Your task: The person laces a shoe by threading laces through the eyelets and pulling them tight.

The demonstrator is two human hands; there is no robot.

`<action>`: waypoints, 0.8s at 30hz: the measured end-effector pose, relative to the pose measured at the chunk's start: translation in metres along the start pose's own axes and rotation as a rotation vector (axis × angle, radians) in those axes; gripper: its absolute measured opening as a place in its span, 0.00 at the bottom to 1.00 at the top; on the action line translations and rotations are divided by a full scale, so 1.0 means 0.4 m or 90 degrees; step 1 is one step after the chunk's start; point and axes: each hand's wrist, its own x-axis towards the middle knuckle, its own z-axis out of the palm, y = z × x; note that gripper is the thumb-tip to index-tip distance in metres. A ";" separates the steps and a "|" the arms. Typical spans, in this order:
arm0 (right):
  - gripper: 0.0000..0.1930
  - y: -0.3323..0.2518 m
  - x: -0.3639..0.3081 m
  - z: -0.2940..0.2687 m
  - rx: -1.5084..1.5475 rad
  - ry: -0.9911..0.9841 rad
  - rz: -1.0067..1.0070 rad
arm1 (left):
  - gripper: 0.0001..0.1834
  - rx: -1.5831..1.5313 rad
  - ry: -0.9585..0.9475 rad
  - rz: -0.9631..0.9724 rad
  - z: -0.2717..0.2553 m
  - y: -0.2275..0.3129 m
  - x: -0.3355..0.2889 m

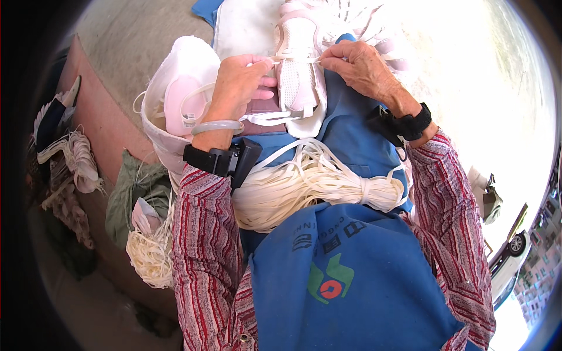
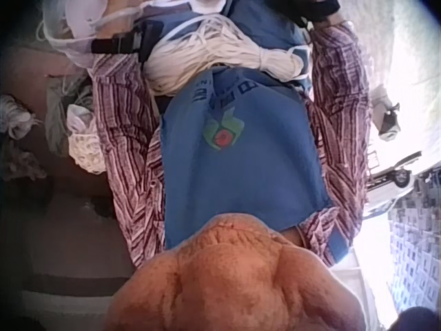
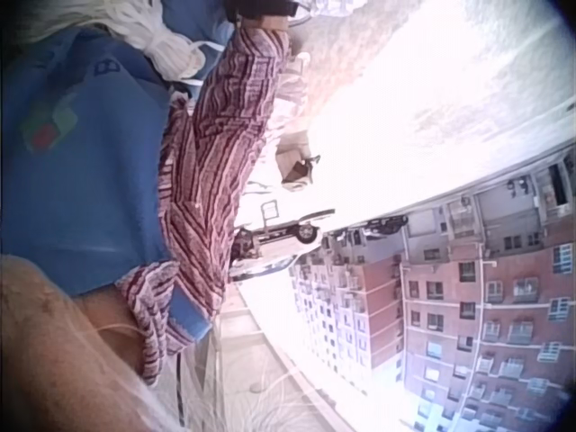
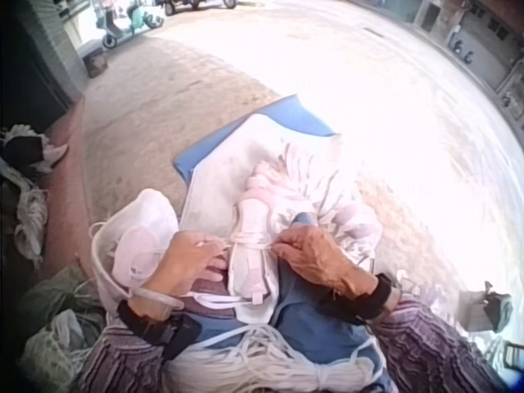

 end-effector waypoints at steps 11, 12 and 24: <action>0.12 0.006 0.020 0.015 -0.011 -0.009 -0.024 | 0.15 0.149 0.031 0.072 0.025 0.013 0.004; 0.12 0.003 0.019 0.020 -0.011 -0.010 -0.024 | 0.14 0.173 0.056 0.085 0.025 0.012 0.002; 0.10 -0.003 0.000 0.042 -0.052 0.086 -0.081 | 0.19 0.754 0.218 0.368 0.075 -0.026 -0.065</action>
